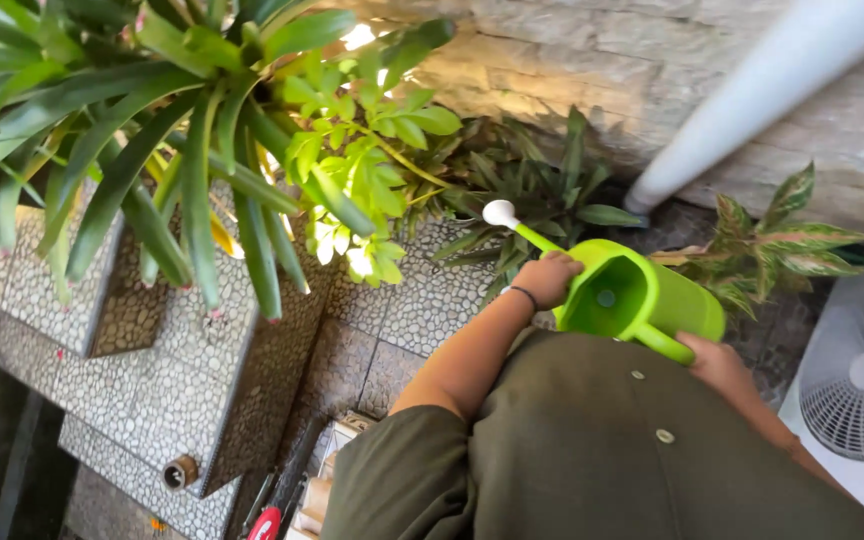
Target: Watering various potted plants in an outdoor garden area using a green watering can.
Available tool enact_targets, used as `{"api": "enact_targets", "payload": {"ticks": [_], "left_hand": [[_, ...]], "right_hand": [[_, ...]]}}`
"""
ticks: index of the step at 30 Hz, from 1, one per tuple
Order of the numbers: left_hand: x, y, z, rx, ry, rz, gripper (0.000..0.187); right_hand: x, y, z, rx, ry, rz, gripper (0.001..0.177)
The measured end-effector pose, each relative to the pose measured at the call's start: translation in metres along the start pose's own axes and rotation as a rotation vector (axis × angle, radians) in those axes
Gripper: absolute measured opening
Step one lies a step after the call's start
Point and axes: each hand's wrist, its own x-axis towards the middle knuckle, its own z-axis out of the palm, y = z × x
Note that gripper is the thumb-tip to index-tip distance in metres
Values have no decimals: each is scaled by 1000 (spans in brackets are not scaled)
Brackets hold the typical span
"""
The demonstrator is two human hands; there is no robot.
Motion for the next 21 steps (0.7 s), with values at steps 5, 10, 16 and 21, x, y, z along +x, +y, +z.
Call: {"api": "enact_targets", "payload": {"ticks": [5,10,16,21], "left_hand": [[-43,-77,-5,-10,-9,-189,48],[-47,-99,-13,18,-6,-227,46],[0,-69,-12,128,-69,-65,43],[39,-7,-8,86,-210,194,55]], "right_hand": [[76,-27,47,-67,-8,-234,41],[80,-43,59,16,5,-275,52],[24,-38,52,32,-98,115,48],[-32,53,86,247,132,-11,76]]}}
